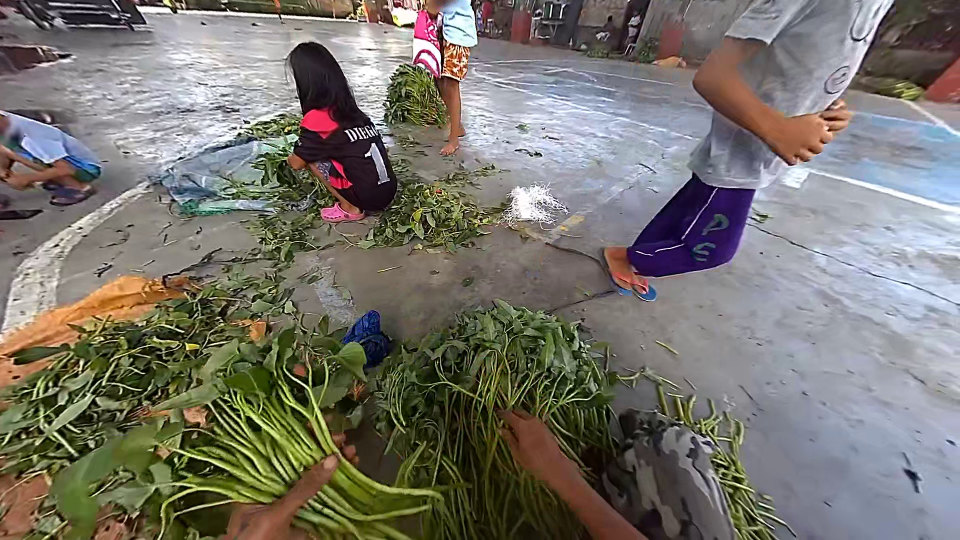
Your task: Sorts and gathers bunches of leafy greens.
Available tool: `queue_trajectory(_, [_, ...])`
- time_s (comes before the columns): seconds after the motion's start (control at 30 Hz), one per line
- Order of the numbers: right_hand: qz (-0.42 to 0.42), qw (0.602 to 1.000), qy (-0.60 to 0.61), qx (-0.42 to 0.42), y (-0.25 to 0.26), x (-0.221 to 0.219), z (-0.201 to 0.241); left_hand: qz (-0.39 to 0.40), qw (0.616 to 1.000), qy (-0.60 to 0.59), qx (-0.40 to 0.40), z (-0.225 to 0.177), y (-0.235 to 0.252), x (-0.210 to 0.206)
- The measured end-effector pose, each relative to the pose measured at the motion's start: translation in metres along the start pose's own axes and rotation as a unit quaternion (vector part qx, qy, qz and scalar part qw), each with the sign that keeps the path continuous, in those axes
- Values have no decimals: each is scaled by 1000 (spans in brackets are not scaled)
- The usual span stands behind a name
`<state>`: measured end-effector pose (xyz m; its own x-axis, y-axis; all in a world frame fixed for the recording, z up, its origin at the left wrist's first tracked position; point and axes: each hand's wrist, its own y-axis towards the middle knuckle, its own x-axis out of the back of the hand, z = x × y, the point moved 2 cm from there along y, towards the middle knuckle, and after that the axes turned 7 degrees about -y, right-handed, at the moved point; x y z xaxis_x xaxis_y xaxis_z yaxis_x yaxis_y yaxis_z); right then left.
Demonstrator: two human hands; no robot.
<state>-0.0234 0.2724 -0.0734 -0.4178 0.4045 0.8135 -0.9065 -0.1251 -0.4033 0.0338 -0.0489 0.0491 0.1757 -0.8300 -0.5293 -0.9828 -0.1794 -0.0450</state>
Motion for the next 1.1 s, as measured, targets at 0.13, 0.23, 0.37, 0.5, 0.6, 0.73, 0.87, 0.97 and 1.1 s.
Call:
queue_trajectory(0.13, [-313,934,130,114,-20,6,10,54,997,-30,46,0,2,22])
queue_trajectory(0.23, [-434,850,214,209,-43,26,41,11,997,-13,81,16,1,7])
queue_trajectory(0.37, [-409,843,278,213,-52,32,59,-54,995,34,70,51,5,-33])
queue_trajectory(0.5, [-385,856,272,211,-56,37,70,-50,996,66,27,76,3,-65])
queue_trajectory(0.6, [-360,861,259,250,-59,32,79,-21,996,72,46,87,0,-78])
queue_trajectory(0.73, [-340,849,284,289,-58,17,78,-5,993,52,109,92,-5,-77])
queue_trajectory(0.87, [-350,846,292,276,-58,6,82,2,989,28,143,96,-10,-68])
queue_trajectory(0.97, [-315,855,315,265,-58,5,87,-10,989,42,144,97,-12,-64])
queue_trajectory(1.1, [-171,859,459,153,-51,19,92,26,986,35,159,94,-14,-59])
